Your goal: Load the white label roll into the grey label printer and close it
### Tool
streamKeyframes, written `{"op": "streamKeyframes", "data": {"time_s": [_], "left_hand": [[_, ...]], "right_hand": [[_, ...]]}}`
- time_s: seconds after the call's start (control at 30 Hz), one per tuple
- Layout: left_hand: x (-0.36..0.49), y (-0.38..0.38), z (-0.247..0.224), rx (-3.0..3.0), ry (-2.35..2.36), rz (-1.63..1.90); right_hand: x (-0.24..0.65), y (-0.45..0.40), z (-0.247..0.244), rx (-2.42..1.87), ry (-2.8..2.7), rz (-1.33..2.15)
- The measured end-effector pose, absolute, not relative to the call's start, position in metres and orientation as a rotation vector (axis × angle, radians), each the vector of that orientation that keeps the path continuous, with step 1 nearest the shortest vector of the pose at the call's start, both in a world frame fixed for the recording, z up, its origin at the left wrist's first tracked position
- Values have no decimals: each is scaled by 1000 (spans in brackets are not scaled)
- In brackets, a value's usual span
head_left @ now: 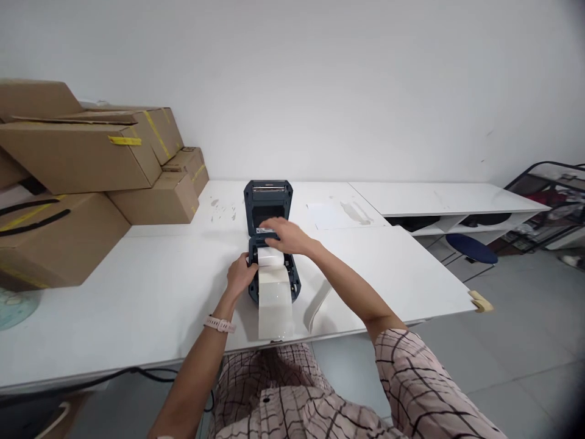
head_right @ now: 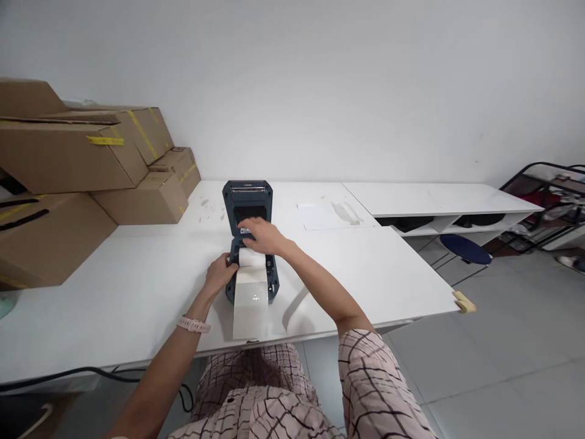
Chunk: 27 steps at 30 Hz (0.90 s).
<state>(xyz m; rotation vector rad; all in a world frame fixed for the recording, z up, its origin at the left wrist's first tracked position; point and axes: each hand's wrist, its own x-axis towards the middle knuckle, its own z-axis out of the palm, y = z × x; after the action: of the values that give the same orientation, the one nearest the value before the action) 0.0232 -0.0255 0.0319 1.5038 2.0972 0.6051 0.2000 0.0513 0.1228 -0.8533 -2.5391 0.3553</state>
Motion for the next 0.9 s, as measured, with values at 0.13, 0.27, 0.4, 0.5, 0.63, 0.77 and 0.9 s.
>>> {"op": "streamKeyframes", "data": {"time_s": [0.13,0.27,0.4,0.5,0.63,0.77,0.9], "left_hand": [[25,-25,33,1565,2126,566],[24,-25,32,1548,2129,566],[22,-24,28,1534,2106,603],[22,-25,27,1516,2103,615],[24,-26,27,1515,2125,624],[24,-24,24,1522,2151,615],[23,-23,20,1507,2142,640]], "right_hand": [[185,72,85,-1088,-2901,582],[167,89,68,-1096,-2924,823],[187,78,88,-872,-2716,1044],[231,62,118,-616,-2501,1184],[292,60,132,-681,-2265,1114],[324,82,95,-920,-2065,1047],[327,97,44,-1128,-1911,1100]]}}
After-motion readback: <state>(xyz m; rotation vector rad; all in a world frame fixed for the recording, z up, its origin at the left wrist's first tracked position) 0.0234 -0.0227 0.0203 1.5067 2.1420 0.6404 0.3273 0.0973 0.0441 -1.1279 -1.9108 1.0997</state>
